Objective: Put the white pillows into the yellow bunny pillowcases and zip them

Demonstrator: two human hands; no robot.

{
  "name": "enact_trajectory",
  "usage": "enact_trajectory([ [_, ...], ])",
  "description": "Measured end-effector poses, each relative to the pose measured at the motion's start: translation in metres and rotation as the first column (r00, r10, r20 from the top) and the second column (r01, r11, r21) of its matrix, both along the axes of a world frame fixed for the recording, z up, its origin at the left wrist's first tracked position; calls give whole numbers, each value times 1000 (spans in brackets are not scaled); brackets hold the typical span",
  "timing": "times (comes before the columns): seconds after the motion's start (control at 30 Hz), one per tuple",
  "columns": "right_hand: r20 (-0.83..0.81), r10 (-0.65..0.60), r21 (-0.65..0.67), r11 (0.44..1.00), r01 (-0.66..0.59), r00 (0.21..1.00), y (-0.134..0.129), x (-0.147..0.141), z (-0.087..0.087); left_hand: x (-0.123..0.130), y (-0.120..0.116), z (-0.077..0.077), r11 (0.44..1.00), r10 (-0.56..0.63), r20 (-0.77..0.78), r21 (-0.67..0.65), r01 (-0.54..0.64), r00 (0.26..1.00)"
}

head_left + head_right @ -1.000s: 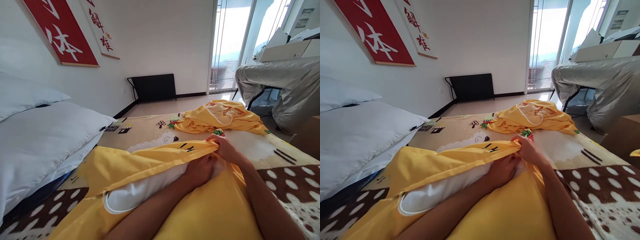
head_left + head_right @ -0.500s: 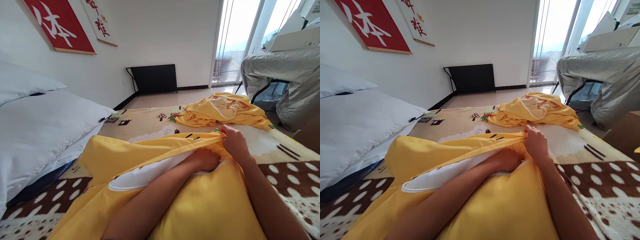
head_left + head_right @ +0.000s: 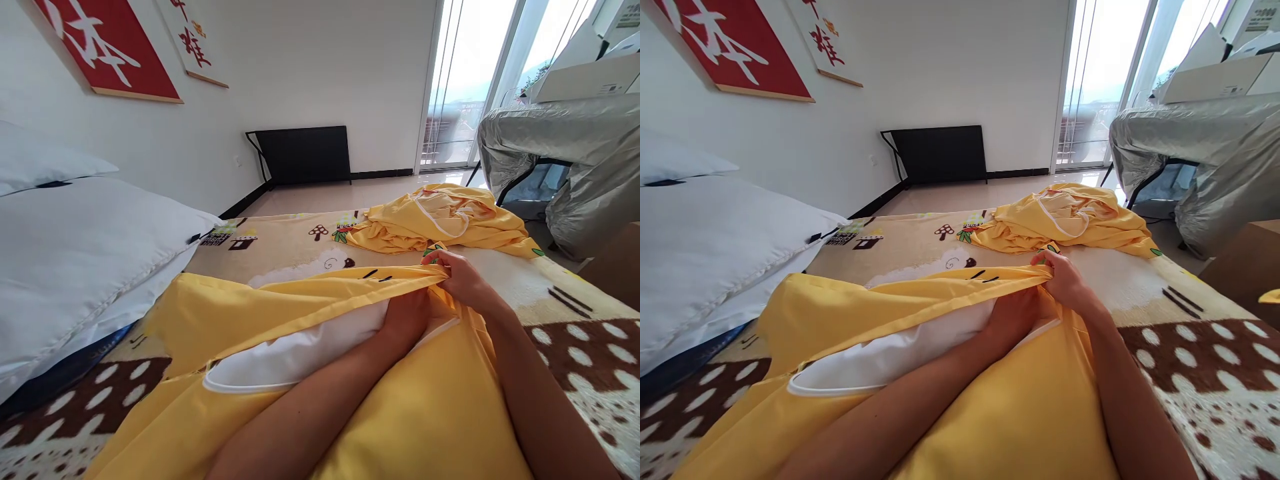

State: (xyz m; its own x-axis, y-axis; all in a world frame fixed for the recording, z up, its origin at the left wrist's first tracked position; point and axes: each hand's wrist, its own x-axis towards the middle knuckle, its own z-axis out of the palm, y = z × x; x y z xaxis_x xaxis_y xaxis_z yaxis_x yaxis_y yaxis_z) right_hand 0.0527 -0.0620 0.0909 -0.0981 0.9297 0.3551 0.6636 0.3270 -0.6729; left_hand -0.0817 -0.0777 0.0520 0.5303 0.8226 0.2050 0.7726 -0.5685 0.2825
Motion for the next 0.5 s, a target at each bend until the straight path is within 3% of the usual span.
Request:
enact_trajectory([
  [0.07, 8, -11, 24, 1000, 11, 1000, -1, -1, 0, -4, 1, -2, 998, -63, 24, -5, 63, 998],
  [0.17, 112, -153, 106, 984, 141, 982, -3, -6, 0, -15, 8, -5, 994, -83, 63, -60, 87, 995],
  [0.4, 306, -378, 201, 923, 329, 874, -8, -16, 0, -30, 25, 1, 986, 99, 183, -154, -71, 978],
  [0.5, 328, -423, 168, 906, 389, 845, -10, -17, 2, -33, 27, 5, 969, 64, 174, -245, -20, 983],
])
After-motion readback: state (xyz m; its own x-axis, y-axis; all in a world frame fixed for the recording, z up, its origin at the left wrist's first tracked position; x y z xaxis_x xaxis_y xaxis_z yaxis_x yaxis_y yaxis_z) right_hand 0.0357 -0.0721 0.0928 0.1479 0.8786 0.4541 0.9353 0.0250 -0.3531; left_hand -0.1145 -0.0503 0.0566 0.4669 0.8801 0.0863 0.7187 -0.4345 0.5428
